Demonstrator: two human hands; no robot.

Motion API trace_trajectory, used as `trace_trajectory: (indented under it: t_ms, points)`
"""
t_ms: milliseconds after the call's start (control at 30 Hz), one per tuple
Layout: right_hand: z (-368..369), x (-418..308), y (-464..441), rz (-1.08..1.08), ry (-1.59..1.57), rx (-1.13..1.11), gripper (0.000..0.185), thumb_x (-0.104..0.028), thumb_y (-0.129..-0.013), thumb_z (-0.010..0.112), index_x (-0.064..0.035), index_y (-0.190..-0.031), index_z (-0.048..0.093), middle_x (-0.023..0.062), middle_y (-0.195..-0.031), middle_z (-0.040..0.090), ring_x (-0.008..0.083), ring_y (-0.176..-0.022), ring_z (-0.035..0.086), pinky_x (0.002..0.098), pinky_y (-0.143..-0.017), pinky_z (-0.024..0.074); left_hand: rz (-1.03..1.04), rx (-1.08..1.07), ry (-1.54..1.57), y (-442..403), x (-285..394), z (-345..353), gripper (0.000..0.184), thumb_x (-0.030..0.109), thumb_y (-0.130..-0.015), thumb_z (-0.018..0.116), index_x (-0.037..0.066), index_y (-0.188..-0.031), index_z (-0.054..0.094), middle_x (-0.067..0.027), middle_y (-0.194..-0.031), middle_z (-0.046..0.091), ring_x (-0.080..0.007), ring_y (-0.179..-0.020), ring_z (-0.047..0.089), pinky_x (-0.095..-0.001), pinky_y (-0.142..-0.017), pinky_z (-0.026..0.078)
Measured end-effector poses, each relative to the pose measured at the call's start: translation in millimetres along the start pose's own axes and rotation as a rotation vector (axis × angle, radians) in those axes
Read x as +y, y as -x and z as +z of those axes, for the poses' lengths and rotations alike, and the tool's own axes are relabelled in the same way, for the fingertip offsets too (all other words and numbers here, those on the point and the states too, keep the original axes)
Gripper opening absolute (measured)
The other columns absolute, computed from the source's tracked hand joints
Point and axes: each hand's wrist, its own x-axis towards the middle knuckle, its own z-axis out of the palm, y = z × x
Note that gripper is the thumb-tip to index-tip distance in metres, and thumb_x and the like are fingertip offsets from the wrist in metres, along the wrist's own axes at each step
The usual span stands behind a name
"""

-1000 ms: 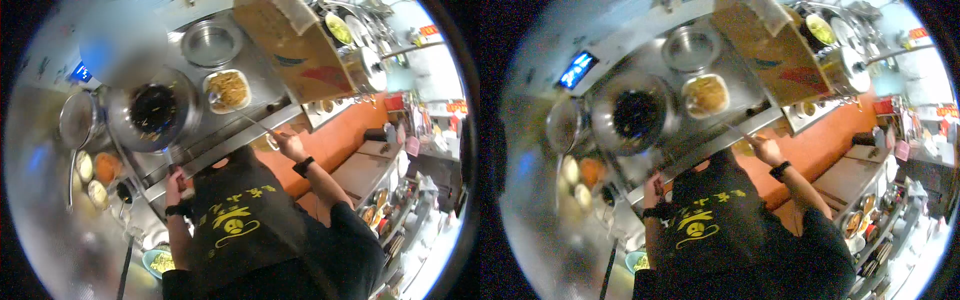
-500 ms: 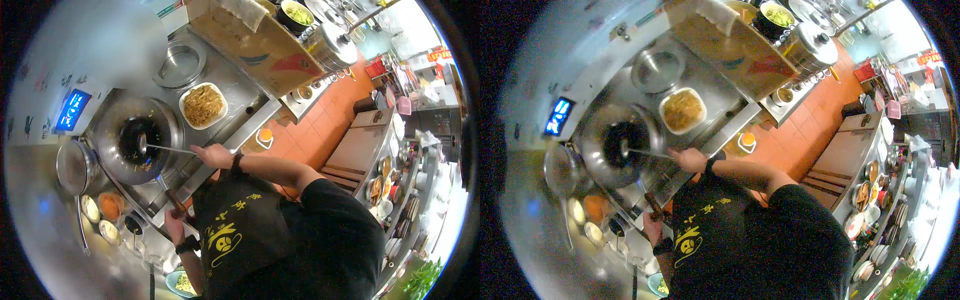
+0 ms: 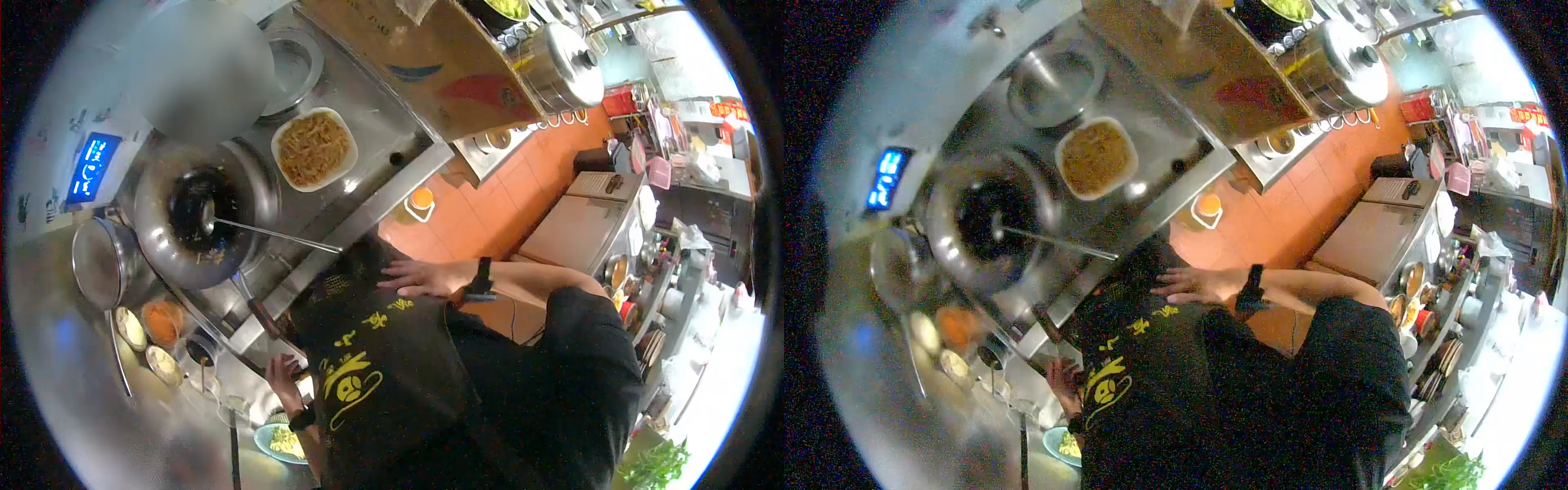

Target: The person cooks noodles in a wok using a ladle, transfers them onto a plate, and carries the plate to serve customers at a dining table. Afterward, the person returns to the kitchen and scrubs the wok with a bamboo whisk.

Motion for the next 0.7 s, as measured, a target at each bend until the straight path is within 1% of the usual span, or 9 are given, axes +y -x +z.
trace_trajectory:
  t_ms: [133,200,267,333,433,533,633,667,700]
  points:
    - [-73,24,33,0.265,-0.061,-0.120,0.053,-0.038,-0.105,0.049,-0.0102,-0.150,0.044,0.0178,-0.140,0.056,0.0322,-0.132,0.053,0.0414,-0.111,0.0418,-0.041,-0.129,-0.116,-32,-55,-5,0.026,0.026,-0.102,0.056,0.000,-0.103,0.063,-0.0081,-0.095,0.066,-0.0182,-0.085,0.064,-0.0309,-0.075,0.053]
    - [-78,96,31,0.363,-0.206,0.011,0.042,-0.026,-0.105,0.051,-0.0043,-0.141,0.048,0.0163,-0.127,0.062,0.0325,-0.116,0.063,0.0390,-0.098,0.0510,0.081,-0.254,-0.420,-11,-38,25,0.028,0.026,-0.103,0.054,-0.001,-0.104,0.064,-0.0085,-0.094,0.067,-0.0167,-0.084,0.062,-0.0300,-0.072,0.050]
    - [-96,163,5,0.289,0.044,0.245,0.031,-0.018,-0.103,0.054,0.0013,-0.128,0.054,0.0146,-0.112,0.067,0.0308,-0.100,0.069,0.0367,-0.085,0.0562,0.294,-0.264,-0.464,-35,-93,4,0.030,0.026,-0.103,0.053,-0.001,-0.101,0.065,-0.0084,-0.093,0.068,-0.0148,-0.081,0.058,-0.0309,-0.070,0.047]
    - [-118,188,-45,0.121,0.322,0.444,0.027,-0.019,-0.097,0.058,-0.0007,-0.116,0.058,0.0139,-0.106,0.067,0.0302,-0.095,0.068,0.0380,-0.082,0.0556,0.041,-0.098,-0.121,-41,-119,7,0.031,0.026,-0.102,0.052,-0.001,-0.095,0.066,-0.0077,-0.086,0.065,-0.0145,-0.072,0.051,-0.0342,-0.065,0.044]
    - [-136,196,-123,-0.117,0.578,0.600,0.020,-0.021,-0.089,0.065,-0.0036,-0.099,0.064,0.0129,-0.096,0.067,0.0294,-0.088,0.068,0.0399,-0.076,0.0547,-0.013,-0.175,-0.123,-41,-133,-10,0.029,0.024,-0.102,0.053,-0.001,-0.095,0.066,-0.0066,-0.082,0.063,-0.0151,-0.070,0.049,-0.0338,-0.065,0.044]
    - [-133,225,-190,0.372,0.659,0.353,0.019,-0.027,-0.081,0.068,-0.0087,-0.077,0.067,0.0127,-0.087,0.067,0.0318,-0.085,0.066,0.0429,-0.074,0.0536,-0.069,-0.082,-0.191,-11,-121,0,0.028,0.023,-0.102,0.053,-0.001,-0.095,0.066,-0.0065,-0.083,0.063,-0.0151,-0.070,0.050,-0.0338,-0.065,0.044]
    - [-109,249,-211,0.108,0.225,0.771,0.015,-0.026,-0.082,0.068,-0.0107,-0.078,0.068,0.0138,-0.086,0.066,0.0330,-0.087,0.066,0.0436,-0.075,0.0524,-0.105,-0.013,-0.204,18,-127,2,0.028,0.023,-0.101,0.053,-0.001,-0.095,0.066,-0.0064,-0.083,0.064,-0.0151,-0.071,0.051,-0.0337,-0.066,0.044]
    - [-111,244,-216,0.227,0.635,0.713,0.009,-0.017,-0.084,0.067,-0.0092,-0.082,0.066,0.0102,-0.080,0.063,0.0294,-0.085,0.065,0.0417,-0.075,0.0515,-0.117,0.008,-0.205,27,-130,4,0.027,0.023,-0.101,0.053,-0.001,-0.095,0.066,-0.0064,-0.083,0.064,-0.0152,-0.071,0.051,-0.0337,-0.066,0.045]
    - [-111,239,-220,0.269,0.093,0.766,0.007,-0.016,-0.085,0.066,-0.0088,-0.083,0.066,0.0086,-0.078,0.061,0.0274,-0.085,0.064,0.0409,-0.075,0.0513,-0.128,0.026,-0.202,36,-134,5,0.027,0.023,-0.101,0.054,-0.001,-0.095,0.066,-0.0063,-0.083,0.064,-0.0152,-0.071,0.051,-0.0337,-0.066,0.045]
